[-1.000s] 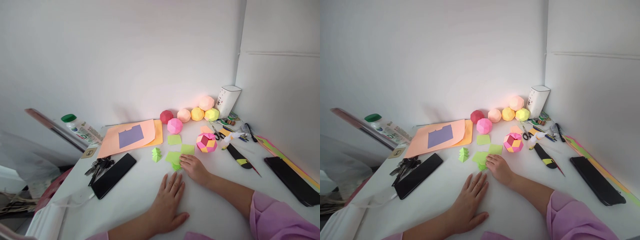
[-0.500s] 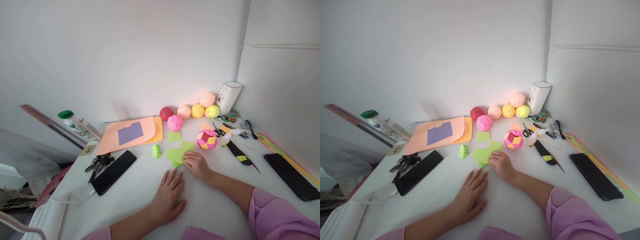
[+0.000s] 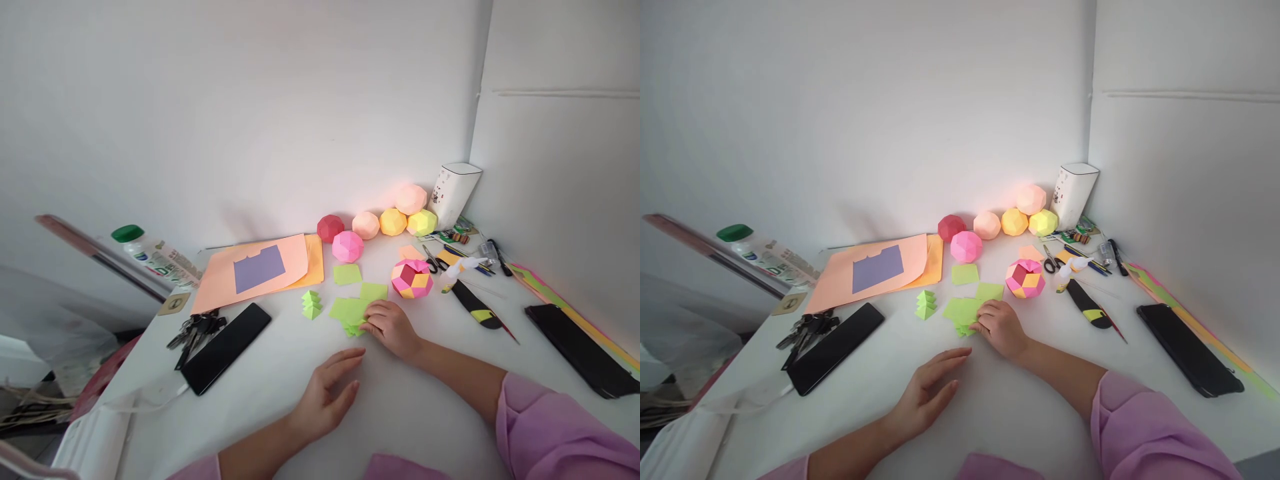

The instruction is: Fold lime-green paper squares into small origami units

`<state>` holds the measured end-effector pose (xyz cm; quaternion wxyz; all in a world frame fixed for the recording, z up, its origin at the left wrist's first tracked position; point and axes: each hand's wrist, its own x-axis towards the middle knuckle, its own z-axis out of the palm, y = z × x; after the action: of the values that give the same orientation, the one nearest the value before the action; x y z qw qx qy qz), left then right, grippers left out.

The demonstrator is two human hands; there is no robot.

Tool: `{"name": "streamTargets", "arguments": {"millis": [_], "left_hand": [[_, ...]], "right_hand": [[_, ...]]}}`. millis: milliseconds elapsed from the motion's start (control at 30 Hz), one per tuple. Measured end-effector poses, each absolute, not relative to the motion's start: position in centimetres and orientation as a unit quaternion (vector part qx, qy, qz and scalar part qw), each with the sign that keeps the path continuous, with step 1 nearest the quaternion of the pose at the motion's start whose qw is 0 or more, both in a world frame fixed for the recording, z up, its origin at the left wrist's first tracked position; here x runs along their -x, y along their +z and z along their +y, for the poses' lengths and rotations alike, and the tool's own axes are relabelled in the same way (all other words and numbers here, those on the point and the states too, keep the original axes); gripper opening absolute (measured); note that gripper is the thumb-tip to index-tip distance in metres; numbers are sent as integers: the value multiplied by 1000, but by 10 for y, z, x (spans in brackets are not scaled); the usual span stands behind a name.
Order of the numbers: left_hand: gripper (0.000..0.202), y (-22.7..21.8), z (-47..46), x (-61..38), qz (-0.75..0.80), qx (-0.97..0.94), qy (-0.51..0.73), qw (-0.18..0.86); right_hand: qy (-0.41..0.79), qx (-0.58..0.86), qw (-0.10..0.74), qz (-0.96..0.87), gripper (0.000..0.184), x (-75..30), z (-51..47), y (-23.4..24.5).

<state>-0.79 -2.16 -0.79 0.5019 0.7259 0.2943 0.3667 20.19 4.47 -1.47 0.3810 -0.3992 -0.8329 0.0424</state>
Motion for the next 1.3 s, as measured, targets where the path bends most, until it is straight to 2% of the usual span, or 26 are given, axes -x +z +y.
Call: {"name": "streamTargets", "arguments": {"millis": [167,300,400,533,600,800,933,1100,1300], "left_hand": [[34,-6,-12,5,286,-438,411,747],[45,-3,-1,2,298,-286,401,817],[38,-1,2,2,321,-282,371,825],[31,-3,1,1,344,-291,374,811],[29,-5,0,-1,354,-282,394,800],[24,-5,-1,-3,363,-263,436,780],[22,-6,-1,-2,345,-263,432,791],[29,-2,-4,-2,302,-298,430,797],[34,-2,-7,-4,343,-339,431,763]], "right_hand": [[-8,373,422,-826,16,-201,38,-8],[-73,273,435,-855,16,-197,22,0],[-84,206,397,-890,15,-193,12,2],[-71,199,358,-910,10,-190,12,-1],[-51,209,355,-910,9,-190,15,-3],[33,240,378,-894,21,-189,18,-5],[114,252,386,-880,21,-188,19,-7],[253,280,428,-821,22,-186,22,-6],[358,351,424,-754,21,-184,21,-10]]}}
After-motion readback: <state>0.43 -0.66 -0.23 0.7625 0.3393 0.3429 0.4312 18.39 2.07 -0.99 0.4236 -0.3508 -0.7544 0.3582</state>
